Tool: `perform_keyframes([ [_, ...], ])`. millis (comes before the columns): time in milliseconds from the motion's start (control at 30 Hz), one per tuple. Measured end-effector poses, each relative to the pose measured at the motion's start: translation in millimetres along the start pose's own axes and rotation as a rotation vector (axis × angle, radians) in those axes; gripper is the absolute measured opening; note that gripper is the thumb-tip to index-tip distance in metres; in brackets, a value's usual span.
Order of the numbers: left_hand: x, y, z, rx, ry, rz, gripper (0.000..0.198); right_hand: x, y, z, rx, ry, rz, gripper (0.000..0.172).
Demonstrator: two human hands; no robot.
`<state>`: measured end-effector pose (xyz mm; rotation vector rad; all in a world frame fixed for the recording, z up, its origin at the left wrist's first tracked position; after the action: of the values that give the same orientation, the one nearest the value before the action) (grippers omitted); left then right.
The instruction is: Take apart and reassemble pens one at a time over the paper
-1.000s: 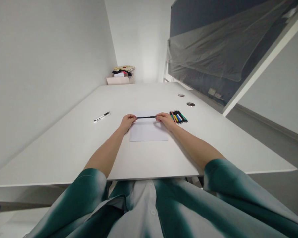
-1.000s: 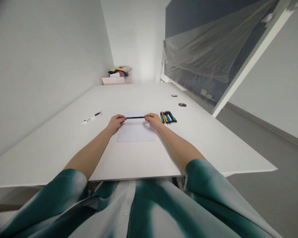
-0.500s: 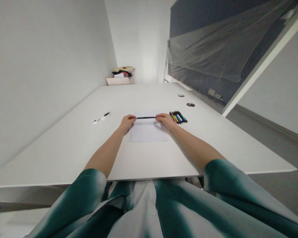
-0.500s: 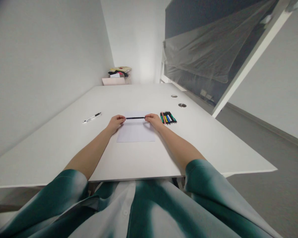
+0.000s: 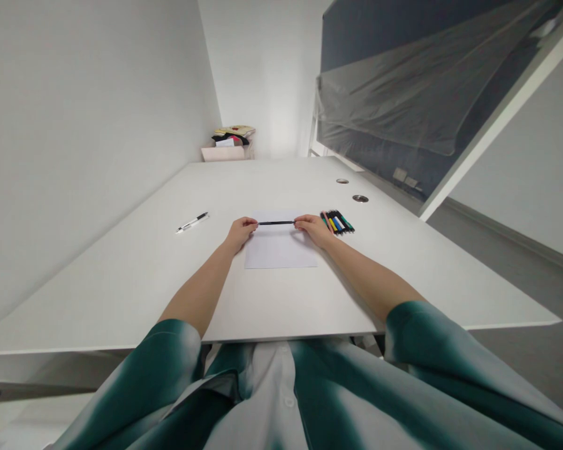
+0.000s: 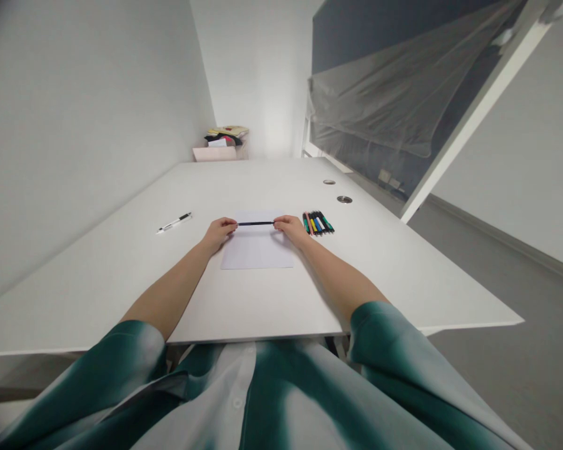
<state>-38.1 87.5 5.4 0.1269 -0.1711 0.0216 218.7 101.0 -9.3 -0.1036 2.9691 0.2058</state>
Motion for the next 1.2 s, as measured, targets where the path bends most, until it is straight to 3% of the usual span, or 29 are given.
perform_keyframes([
  [1200,-1.3,5.1,-6.5,-0.009,0.001,-0.004,0.020,2.1,0.0,-2.9,-0.043,0.050,-0.020,0.026],
])
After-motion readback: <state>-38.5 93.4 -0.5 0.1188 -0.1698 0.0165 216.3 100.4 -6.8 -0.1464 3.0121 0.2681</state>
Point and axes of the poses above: each hand's wrist, its own y-axis towards the middle knuckle, its own x-axis out of the palm, z = x × y, the point moved 7 cm from there along y, towards the middle knuckle, and after that the axes turned 14 degrees about -y, right-handed, at the moved point
